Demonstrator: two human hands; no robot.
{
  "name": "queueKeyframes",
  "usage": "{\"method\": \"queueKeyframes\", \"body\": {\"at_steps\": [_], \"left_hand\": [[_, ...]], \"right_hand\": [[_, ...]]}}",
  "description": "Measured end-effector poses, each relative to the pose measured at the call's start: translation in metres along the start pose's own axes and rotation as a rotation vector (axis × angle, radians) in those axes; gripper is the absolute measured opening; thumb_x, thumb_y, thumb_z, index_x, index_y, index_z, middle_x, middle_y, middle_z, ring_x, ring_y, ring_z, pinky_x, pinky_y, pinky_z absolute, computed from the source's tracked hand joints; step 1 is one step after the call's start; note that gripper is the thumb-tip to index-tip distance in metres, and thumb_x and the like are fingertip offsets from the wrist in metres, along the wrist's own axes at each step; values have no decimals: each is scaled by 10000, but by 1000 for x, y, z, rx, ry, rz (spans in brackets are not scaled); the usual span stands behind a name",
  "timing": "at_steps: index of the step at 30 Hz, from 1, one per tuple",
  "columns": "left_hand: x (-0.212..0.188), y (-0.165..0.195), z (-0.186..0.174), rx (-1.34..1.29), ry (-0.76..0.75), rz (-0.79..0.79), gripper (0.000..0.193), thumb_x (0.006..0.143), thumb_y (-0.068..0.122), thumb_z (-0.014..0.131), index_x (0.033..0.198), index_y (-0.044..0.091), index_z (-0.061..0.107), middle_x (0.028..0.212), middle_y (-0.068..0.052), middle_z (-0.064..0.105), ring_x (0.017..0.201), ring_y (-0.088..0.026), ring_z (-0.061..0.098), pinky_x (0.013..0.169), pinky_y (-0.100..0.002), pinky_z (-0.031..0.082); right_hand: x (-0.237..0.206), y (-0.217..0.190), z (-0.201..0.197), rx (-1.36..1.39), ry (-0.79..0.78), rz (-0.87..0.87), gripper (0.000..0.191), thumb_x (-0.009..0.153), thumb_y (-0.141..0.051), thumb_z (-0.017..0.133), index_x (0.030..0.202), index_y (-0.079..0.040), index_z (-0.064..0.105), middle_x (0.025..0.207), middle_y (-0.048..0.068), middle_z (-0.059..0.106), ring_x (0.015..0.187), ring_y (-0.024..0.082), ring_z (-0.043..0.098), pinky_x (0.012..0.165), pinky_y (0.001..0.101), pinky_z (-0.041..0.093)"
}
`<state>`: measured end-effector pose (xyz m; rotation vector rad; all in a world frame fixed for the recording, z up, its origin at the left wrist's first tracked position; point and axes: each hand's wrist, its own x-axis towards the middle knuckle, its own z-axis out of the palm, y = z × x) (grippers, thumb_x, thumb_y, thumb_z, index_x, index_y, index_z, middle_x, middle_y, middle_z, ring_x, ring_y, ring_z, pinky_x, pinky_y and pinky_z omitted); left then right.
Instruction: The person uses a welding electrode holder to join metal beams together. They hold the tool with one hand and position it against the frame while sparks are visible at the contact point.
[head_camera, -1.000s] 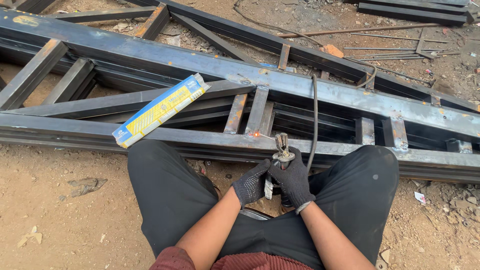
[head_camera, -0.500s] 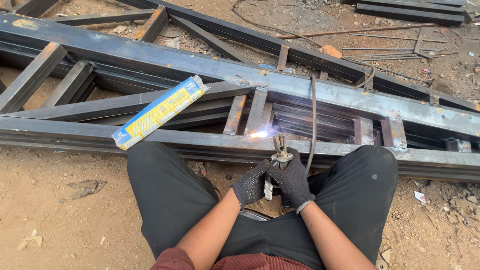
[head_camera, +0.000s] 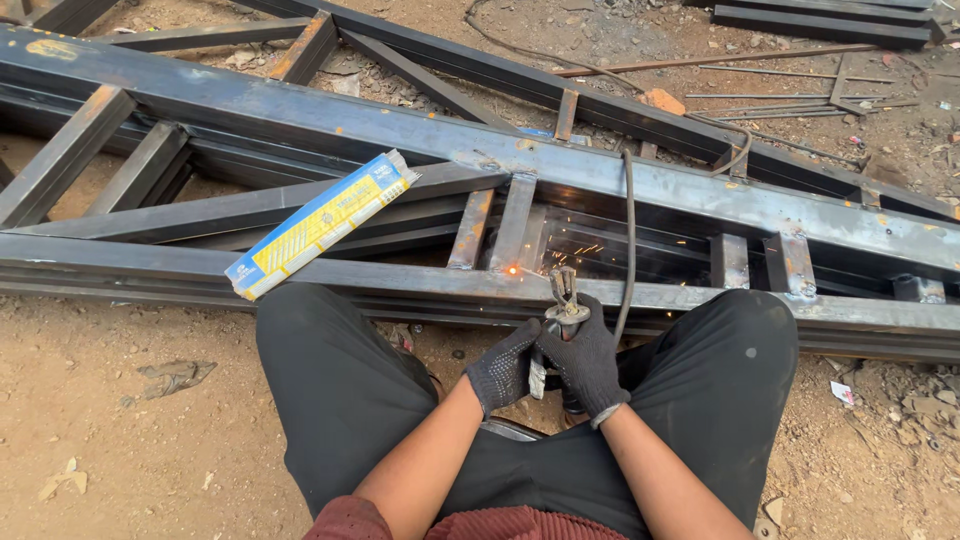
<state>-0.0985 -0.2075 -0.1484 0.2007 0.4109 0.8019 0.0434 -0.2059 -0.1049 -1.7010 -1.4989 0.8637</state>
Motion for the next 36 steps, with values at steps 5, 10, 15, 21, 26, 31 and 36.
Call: {"method": "queueKeyframes", "body": {"at_steps": [5,10,15,21,26,31,36], "left_hand": [[-1,2,4,-10,30,-32,534,980,422,636,1415,121,562,1354,-112,631,1235,-295,615,1053,-525,529],[0,0,0,4,-23,3,528,1005,420,635,1424,112,545,1344,-106,634,1234,-287,612,1071,-510,525],[0,1,1,21,-31,-14,634,992,480,642,1463,69,532,1367,-137,622,1251,-305,609,1075,-502,518],[-5,4,9,48,3,-38,677,954,503,647,1474,91,508,1390,-136,607,1270,-328,597,1083,-522,508],[-4,2,6,24,-32,-6,634,957,475,670,1451,105,528,1347,-98,627,1241,-282,607,1095,-496,507],[-1,2,3,42,21,10,536,974,441,659,1389,107,596,1300,-80,657,1184,-246,623,1058,-438,519],[-2,2,3,28,-15,0,514,999,457,653,1357,89,611,1283,-100,654,1179,-272,616,1042,-464,518]], "right_hand": [[3,1,0,-25,-48,42,765,723,-351,870,1335,-61,513,1100,131,721,993,238,733,880,375,582],[2,1,0,-11,-41,35,721,740,-365,859,1310,-63,536,1085,123,733,978,232,739,870,372,589],[3,-2,-1,-37,-46,21,737,731,-364,858,1320,-65,530,1075,126,728,957,228,738,849,367,590],[2,-7,-3,-50,-85,74,744,733,-399,854,1318,-76,527,1052,117,736,932,227,747,831,370,598],[2,-4,-3,-54,-93,60,733,738,-399,845,1316,-77,527,1043,114,741,930,226,750,830,373,601],[1,0,2,-25,-2,-54,759,722,-356,866,1316,-52,504,1067,138,716,940,242,735,823,386,599],[1,-1,2,-1,-24,52,730,737,-365,848,1325,-76,525,1069,127,742,952,236,754,842,374,606]]}}
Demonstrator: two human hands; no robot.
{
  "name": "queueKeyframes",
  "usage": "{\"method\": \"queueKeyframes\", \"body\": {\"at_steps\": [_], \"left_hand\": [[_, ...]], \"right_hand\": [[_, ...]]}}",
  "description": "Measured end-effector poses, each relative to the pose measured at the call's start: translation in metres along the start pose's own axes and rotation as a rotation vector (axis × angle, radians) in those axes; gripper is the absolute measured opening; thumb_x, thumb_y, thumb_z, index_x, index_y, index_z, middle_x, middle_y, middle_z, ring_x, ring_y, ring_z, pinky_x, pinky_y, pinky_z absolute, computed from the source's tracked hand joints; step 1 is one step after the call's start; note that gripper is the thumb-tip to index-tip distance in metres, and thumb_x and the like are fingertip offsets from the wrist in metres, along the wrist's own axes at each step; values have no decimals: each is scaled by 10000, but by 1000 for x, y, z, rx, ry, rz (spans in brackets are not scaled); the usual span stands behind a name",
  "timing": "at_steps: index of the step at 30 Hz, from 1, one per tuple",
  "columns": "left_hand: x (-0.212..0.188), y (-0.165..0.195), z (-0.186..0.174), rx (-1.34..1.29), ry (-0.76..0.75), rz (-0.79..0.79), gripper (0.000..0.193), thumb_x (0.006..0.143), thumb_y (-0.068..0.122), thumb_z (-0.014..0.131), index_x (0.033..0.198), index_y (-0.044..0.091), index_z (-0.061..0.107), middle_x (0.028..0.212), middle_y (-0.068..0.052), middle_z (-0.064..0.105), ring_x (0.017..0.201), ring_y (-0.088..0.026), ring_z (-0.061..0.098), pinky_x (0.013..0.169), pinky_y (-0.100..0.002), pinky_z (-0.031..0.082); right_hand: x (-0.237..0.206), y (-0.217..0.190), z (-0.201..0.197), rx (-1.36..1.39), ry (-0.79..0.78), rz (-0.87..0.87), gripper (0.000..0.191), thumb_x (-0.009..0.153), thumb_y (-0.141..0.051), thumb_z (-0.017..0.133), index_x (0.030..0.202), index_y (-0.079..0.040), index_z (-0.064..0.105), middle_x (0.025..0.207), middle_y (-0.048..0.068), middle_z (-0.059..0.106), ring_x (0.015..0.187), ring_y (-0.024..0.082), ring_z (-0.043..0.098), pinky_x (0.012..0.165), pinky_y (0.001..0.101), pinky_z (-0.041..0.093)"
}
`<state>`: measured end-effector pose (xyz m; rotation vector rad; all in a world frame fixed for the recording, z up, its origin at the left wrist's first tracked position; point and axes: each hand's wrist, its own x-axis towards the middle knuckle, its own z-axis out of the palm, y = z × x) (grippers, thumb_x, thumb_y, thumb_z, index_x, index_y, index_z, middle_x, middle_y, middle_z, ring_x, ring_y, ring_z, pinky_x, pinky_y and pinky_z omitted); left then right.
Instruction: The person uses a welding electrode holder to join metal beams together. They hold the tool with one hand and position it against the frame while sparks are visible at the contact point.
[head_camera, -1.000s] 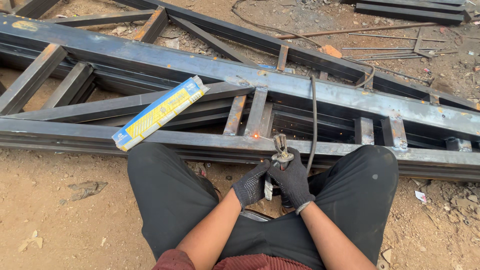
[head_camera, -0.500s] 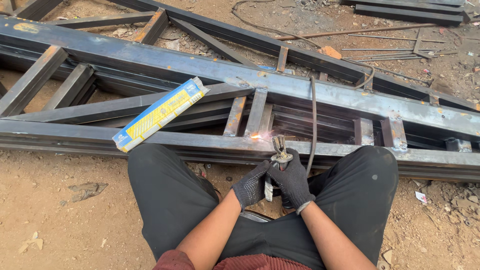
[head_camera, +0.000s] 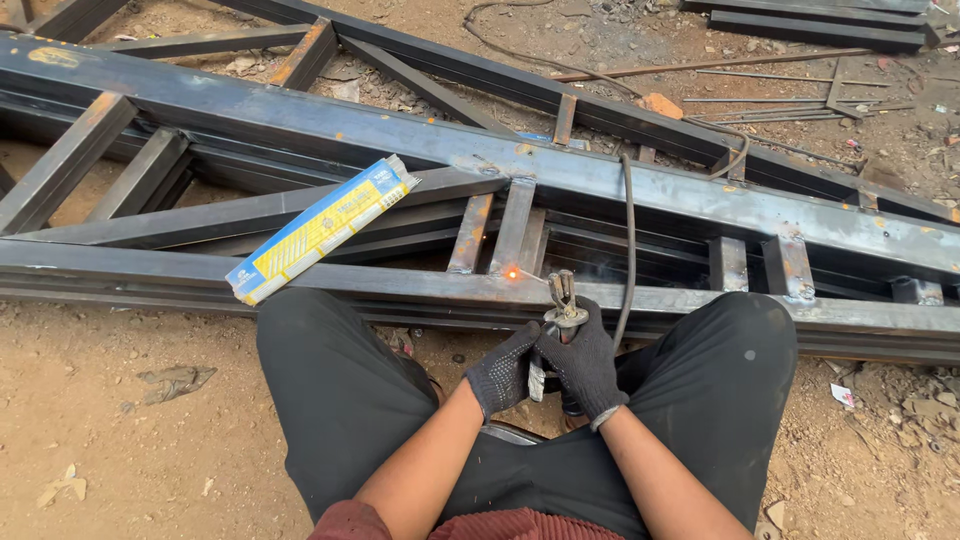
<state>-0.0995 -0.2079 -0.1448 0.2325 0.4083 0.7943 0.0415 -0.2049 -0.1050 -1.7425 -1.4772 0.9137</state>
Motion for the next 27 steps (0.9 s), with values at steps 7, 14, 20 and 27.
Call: {"method": "queueKeyframes", "body": {"at_steps": [7,14,20,27], "left_hand": [[-1,1,1,-2,-17,2,517,990,437,639,1389,112,582,1316,-107,645,1195,-297,624,1039,-519,530],[0,0,-3,-11,-3,6,502,992,425,634,1390,124,579,1313,-105,636,1215,-294,621,1057,-537,524],[0,-1,-3,-26,-9,4,531,1014,449,624,1395,81,583,1308,-124,639,1217,-300,620,1074,-530,522],[0,0,1,-18,-16,-2,522,1023,450,595,1384,74,584,1285,-122,655,1195,-296,629,1060,-510,528]], "right_hand": [[2,0,0,-26,7,-39,752,737,-385,869,1326,-65,529,1097,127,732,981,236,737,866,370,583],[4,1,-2,-20,-37,-31,787,718,-387,874,1333,-50,516,1098,130,723,978,227,738,860,358,592],[4,0,-3,-21,-50,-23,797,719,-382,870,1350,-53,509,1101,136,727,983,234,739,864,359,589],[4,-2,-3,-32,-41,-26,785,732,-396,860,1353,-60,518,1123,132,729,1007,236,733,891,365,577]]}}
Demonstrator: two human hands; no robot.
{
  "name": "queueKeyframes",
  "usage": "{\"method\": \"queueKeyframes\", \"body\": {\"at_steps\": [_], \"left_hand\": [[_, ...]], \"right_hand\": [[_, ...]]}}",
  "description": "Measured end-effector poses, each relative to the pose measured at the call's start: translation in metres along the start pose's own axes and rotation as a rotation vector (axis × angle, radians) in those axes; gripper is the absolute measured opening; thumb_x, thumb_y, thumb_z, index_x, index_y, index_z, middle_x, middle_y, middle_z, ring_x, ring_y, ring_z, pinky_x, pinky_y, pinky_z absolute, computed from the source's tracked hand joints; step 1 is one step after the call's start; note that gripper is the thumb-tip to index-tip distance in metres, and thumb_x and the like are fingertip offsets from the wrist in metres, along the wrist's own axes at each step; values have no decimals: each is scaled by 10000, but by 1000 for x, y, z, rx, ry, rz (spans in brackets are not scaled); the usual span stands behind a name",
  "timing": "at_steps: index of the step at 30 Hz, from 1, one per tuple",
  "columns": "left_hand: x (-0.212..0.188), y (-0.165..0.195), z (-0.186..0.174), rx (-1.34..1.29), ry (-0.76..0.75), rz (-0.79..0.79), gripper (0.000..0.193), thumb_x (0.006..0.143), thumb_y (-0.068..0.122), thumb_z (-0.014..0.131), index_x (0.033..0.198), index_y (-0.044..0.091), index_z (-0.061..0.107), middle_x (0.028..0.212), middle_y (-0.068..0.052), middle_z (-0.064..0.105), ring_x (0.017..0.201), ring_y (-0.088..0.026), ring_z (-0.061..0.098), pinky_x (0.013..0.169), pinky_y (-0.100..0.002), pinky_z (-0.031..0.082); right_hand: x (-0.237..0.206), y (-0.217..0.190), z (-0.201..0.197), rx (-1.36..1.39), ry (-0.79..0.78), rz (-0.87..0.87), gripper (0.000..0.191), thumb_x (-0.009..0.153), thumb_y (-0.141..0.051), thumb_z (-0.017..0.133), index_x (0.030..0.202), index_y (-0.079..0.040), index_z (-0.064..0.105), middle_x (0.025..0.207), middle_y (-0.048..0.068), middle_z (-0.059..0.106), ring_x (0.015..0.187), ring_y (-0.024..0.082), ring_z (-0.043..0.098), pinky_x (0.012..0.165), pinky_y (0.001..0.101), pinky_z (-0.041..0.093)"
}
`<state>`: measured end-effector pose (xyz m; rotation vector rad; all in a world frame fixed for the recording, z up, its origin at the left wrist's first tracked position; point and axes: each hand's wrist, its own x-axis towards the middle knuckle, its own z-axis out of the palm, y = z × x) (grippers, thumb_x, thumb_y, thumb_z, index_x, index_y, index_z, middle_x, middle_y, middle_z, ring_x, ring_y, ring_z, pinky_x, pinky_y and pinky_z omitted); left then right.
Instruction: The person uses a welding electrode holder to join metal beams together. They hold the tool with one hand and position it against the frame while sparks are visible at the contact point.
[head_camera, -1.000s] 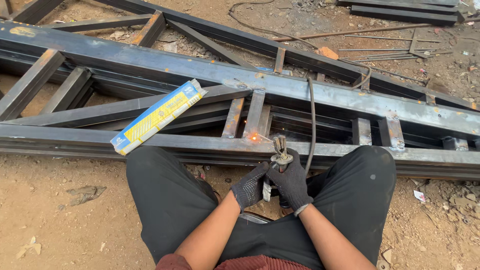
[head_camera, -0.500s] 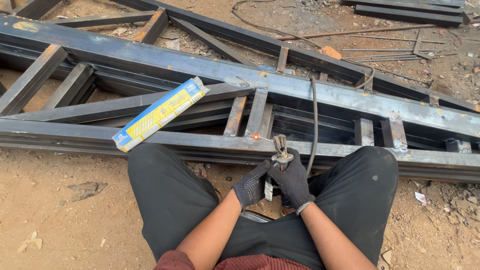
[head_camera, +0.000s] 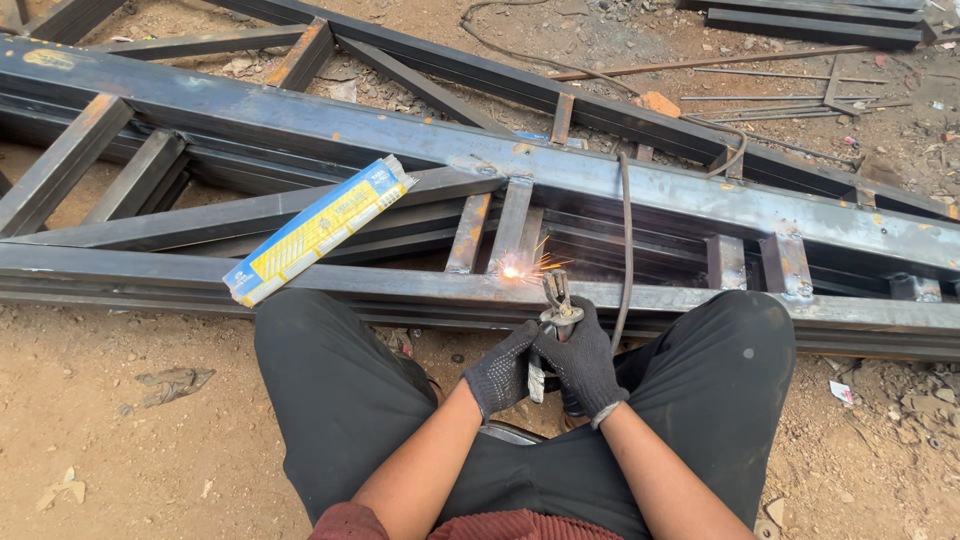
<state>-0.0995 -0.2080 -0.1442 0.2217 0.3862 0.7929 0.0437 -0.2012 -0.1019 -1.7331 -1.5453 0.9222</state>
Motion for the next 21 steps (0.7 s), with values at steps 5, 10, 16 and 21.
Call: {"method": "queueKeyframes", "body": {"at_steps": [5,10,16,21], "left_hand": [[0,0,-1,3,-7,29,491,1013,411,617,1390,99,584,1300,-97,651,1199,-267,629,1075,-478,521],[2,1,-2,44,55,-1,590,949,470,650,1405,102,580,1324,-100,651,1179,-265,641,1064,-477,514],[2,1,-2,5,57,1,619,984,473,657,1453,84,552,1368,-127,623,1188,-292,637,1049,-482,527],[1,2,0,-6,25,-14,583,992,469,635,1440,107,545,1352,-132,618,1190,-321,632,1019,-536,543]], "right_hand": [[-2,1,4,-17,-1,0,777,741,-393,857,1356,-65,513,1125,130,723,1011,230,725,894,364,572],[-8,3,8,66,96,-98,734,794,-366,791,1390,-65,486,1111,132,716,983,236,715,854,371,582],[-2,-5,4,-7,69,18,771,736,-384,870,1342,-67,514,1088,137,733,974,252,744,851,378,588],[-2,-6,3,-14,50,11,771,729,-369,870,1343,-68,515,1105,140,736,988,252,745,868,374,585]]}}
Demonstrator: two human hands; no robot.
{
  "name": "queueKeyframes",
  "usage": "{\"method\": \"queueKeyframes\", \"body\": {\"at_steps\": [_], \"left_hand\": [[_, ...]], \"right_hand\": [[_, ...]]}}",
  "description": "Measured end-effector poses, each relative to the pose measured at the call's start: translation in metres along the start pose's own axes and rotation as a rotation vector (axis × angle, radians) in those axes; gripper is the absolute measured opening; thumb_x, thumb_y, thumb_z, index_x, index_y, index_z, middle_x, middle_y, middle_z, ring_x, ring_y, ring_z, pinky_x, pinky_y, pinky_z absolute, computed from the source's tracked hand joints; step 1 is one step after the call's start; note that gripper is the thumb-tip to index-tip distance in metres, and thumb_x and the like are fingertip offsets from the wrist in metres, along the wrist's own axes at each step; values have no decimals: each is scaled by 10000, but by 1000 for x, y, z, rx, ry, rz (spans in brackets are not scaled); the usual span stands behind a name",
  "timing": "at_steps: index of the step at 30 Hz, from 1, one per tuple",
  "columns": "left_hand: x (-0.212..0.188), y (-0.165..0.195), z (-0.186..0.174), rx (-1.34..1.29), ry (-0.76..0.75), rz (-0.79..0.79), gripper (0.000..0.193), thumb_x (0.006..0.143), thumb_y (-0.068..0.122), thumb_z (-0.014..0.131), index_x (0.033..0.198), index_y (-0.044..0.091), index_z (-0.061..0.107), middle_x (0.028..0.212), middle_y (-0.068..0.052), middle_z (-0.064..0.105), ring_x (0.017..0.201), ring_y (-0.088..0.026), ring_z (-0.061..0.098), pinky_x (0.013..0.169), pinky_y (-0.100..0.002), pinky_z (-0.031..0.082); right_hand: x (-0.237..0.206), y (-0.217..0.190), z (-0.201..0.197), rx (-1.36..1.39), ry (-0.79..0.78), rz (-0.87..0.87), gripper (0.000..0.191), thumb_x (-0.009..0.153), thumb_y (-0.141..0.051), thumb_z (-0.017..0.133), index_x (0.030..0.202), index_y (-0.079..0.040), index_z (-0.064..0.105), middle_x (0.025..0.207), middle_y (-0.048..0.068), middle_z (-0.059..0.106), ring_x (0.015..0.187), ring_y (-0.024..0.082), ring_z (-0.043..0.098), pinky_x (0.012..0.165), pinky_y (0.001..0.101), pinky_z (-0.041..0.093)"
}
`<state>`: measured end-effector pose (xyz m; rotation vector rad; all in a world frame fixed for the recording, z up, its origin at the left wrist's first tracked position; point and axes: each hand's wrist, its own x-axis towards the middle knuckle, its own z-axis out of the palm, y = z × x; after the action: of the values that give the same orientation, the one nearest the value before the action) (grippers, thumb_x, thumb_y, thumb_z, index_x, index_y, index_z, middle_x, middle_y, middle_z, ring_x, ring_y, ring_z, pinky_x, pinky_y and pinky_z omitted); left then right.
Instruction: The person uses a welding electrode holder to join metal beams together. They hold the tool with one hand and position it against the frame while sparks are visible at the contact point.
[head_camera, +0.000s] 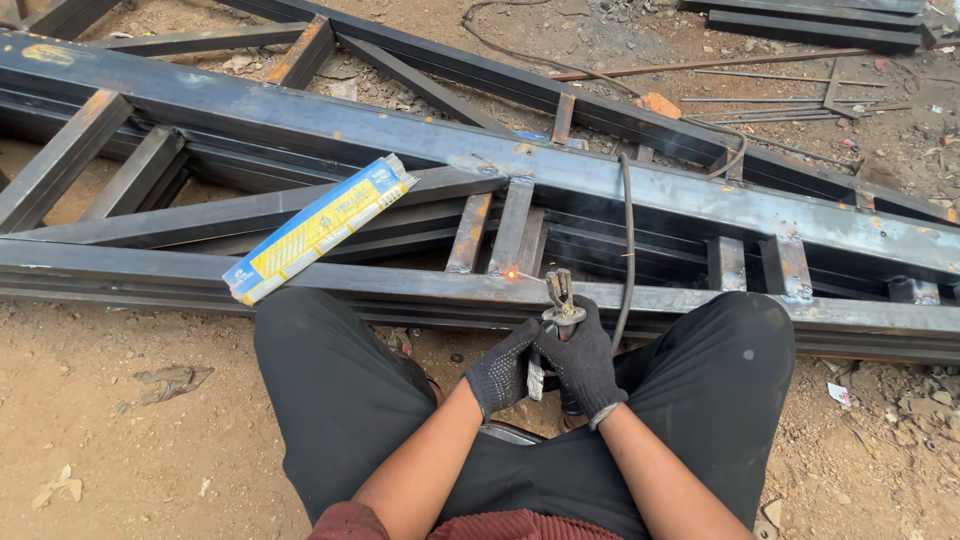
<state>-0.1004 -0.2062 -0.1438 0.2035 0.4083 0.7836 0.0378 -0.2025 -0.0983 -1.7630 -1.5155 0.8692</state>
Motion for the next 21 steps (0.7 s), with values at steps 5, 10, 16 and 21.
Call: {"method": "queueKeyframes", "body": {"at_steps": [5,10,16,21], "left_hand": [[0,0,1,30,2,4,560,997,488,600,1424,129,554,1348,-131,625,1200,-336,629,1026,-545,535],[0,-1,2,27,-22,3,554,1019,494,575,1420,112,558,1348,-131,628,1209,-334,627,1044,-548,528],[-1,0,3,23,-16,-2,534,1025,495,564,1399,114,576,1318,-117,639,1198,-322,627,1041,-551,527],[-2,0,5,29,-39,6,544,1039,497,569,1388,80,582,1303,-126,647,1198,-318,631,1047,-544,532]], "right_hand": [[1,2,0,32,-16,-11,742,732,-363,864,1329,-75,530,1112,132,742,996,247,752,875,366,588],[1,1,-2,18,-22,-26,734,736,-341,858,1336,-73,529,1116,133,736,1004,248,741,884,373,576],[0,-2,-2,1,-34,12,732,739,-347,859,1340,-87,532,1108,126,732,1001,242,734,886,372,575],[0,-3,-2,12,-40,17,723,745,-351,856,1337,-92,533,1105,120,732,994,225,735,876,358,581]]}}
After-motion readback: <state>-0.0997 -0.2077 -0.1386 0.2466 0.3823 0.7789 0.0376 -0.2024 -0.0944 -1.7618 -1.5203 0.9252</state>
